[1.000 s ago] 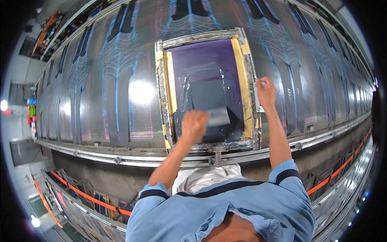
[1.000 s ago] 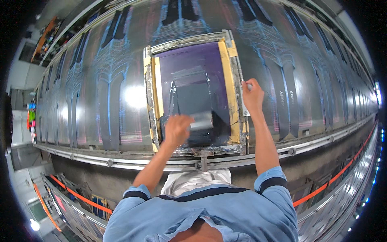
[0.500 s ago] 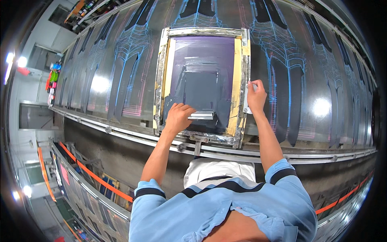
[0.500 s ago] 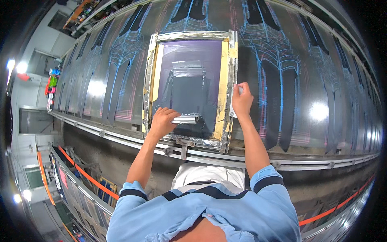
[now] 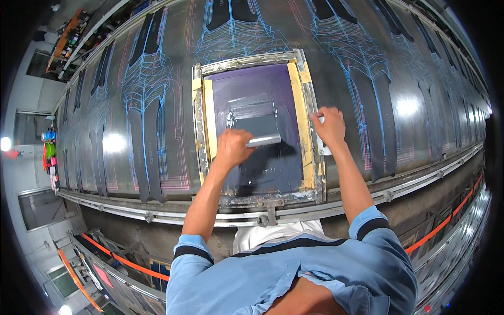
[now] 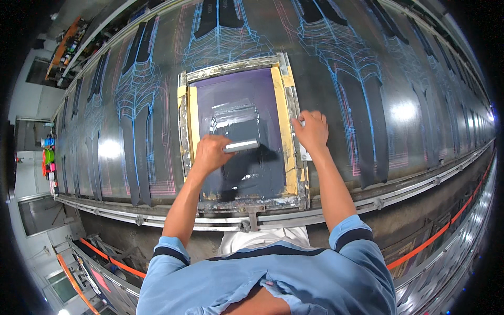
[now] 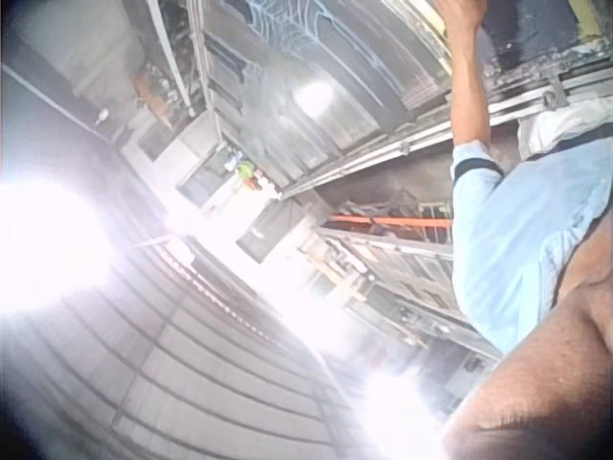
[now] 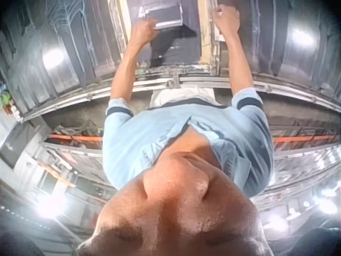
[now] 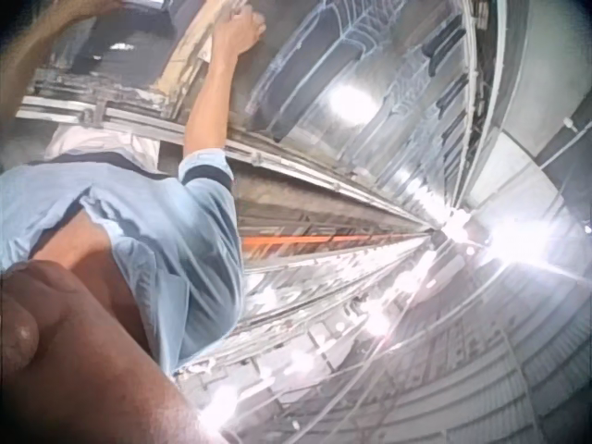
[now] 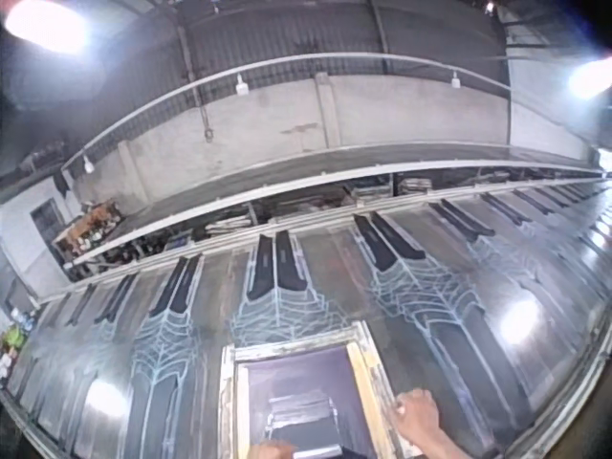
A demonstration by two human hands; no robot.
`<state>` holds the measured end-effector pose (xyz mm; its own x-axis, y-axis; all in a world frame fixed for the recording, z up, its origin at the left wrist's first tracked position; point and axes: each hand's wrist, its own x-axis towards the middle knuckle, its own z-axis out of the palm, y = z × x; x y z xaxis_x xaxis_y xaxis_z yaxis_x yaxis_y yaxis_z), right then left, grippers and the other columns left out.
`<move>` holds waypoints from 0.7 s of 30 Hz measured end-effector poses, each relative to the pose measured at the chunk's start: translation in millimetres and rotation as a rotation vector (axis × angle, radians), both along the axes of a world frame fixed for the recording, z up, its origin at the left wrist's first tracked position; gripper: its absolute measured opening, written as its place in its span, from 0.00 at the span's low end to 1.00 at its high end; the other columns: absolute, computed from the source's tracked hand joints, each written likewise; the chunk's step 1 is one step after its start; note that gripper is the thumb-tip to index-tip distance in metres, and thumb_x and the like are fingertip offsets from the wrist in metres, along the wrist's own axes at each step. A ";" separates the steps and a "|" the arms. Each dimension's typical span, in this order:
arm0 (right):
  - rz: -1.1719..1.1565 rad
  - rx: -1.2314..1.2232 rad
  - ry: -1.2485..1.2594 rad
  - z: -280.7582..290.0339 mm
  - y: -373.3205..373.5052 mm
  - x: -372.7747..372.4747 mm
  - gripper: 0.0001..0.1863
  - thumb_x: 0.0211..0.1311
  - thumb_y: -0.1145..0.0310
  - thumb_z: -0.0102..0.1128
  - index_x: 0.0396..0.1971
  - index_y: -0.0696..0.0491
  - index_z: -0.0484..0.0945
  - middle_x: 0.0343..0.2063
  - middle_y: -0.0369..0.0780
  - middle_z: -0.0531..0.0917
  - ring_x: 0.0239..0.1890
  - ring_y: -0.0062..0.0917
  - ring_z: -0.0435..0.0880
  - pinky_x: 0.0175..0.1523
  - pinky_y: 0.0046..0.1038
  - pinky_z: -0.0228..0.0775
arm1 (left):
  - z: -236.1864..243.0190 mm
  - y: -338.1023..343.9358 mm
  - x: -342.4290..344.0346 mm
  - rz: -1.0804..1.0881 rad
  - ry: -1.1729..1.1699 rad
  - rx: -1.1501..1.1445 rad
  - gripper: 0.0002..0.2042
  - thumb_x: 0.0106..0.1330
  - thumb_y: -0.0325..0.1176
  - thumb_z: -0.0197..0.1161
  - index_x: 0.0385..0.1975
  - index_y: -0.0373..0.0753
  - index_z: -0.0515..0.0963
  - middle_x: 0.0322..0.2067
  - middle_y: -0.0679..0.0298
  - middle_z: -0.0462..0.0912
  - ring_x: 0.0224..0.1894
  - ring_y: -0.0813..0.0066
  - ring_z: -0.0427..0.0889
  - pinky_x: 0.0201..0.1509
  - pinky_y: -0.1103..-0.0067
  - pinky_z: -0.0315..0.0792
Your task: The person uses a squeegee to spread ink across a screen-printing frame, repeatedly pulling the ink from top to bottom to coat the mesh. The person occasionally lifts the squeegee and repositions it to continue the process.
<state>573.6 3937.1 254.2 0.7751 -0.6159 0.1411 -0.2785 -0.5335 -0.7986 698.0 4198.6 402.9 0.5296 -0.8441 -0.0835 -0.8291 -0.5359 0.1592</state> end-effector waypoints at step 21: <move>0.813 -0.047 -0.050 67.8 102.6 -28.7 0.13 0.40 0.73 0.74 0.29 0.53 0.81 0.26 0.40 0.83 0.39 0.37 0.83 0.51 0.39 0.69 | -0.3 35.1 -64.0 0.026 0.063 0.005 0.09 0.42 0.27 0.74 0.25 0.43 0.83 0.24 0.61 0.83 0.29 0.60 0.83 0.39 0.66 0.70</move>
<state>544.9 4039.7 322.0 0.9694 0.1440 0.1986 0.2453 -0.5870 -0.7715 634.0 4233.7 402.6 0.5452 -0.8295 -0.1211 -0.8032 -0.5583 0.2079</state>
